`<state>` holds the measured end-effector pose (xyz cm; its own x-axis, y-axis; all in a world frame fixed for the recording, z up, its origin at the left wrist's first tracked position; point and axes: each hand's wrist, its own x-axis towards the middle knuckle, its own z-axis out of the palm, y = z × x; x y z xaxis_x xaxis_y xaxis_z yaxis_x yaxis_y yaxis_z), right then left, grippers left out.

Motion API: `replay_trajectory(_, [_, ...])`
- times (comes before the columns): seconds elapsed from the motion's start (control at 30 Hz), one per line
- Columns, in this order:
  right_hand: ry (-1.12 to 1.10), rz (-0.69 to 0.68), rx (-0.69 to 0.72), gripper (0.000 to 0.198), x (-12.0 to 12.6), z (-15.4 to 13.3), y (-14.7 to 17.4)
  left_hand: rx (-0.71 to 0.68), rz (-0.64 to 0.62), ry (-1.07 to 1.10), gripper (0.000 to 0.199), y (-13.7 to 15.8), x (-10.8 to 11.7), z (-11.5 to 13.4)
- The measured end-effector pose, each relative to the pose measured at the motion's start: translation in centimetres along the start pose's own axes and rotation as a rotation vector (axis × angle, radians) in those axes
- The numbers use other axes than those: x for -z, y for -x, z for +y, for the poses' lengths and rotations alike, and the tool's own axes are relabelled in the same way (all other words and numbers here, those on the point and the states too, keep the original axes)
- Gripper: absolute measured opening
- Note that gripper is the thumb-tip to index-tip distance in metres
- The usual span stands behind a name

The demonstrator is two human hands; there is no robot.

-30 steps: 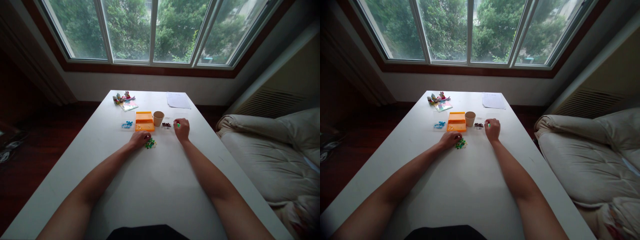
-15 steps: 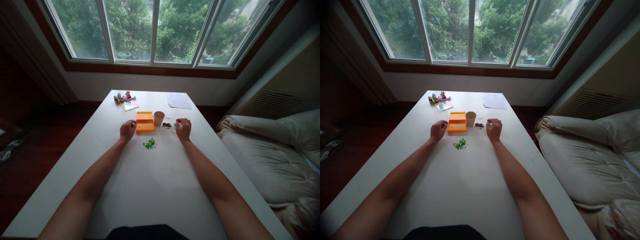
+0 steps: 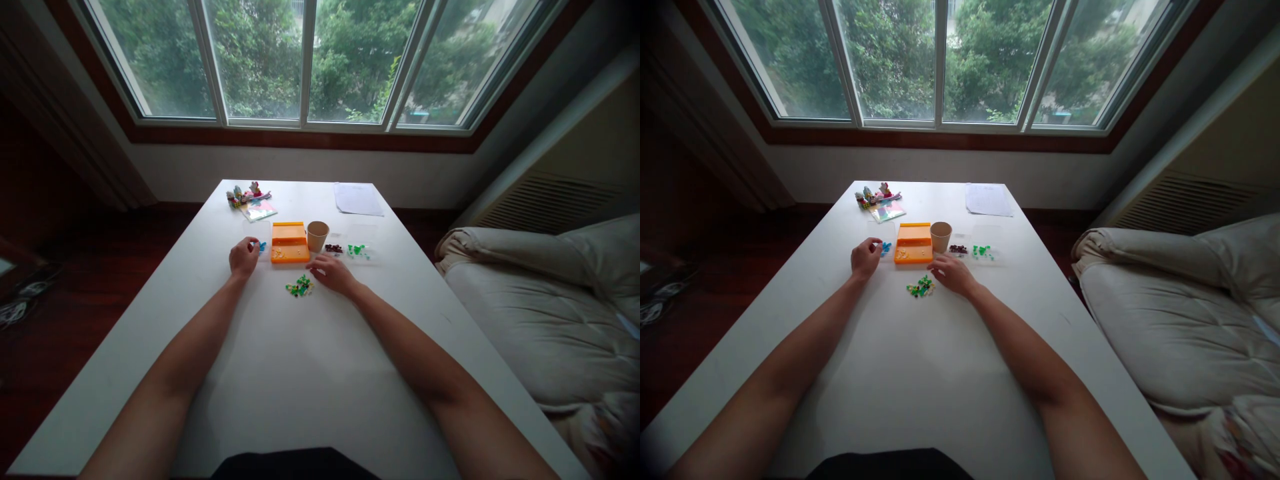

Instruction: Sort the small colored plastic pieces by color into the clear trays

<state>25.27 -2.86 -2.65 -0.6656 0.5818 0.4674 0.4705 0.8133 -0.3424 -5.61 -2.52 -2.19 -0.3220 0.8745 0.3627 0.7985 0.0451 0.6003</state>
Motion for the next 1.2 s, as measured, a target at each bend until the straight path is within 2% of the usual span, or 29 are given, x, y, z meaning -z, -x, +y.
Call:
replay_trajectory(0.23, [0.007,-0.095,0.004,0.02,-0.9,0.0,0.2,-0.22,-0.111,0.014,0.026,1.3,-1.0,1.6])
replay_trajectory(0.37, [0.004,-0.091,0.004,0.017,-1.2,-0.1,0.3,-0.34,-0.196,0.034,0.024,2.1,-1.4,2.5])
replay_trajectory(0.5, [0.013,-0.062,0.003,0.011,-1.5,0.0,0.3,-0.443,-0.225,0.061,0.022,2.5,-1.8,2.7])
replay_trajectory(0.9, [0.029,-0.053,0.053,0.013,-2.0,-0.1,0.0,-0.468,-0.25,0.053,0.021,2.7,-1.8,2.7])
replay_trajectory(1.2, [0.075,-0.028,0.039,0.012,-2.1,0.5,0.2,-0.561,-0.271,0.0,0.021,3.6,-1.9,3.9])
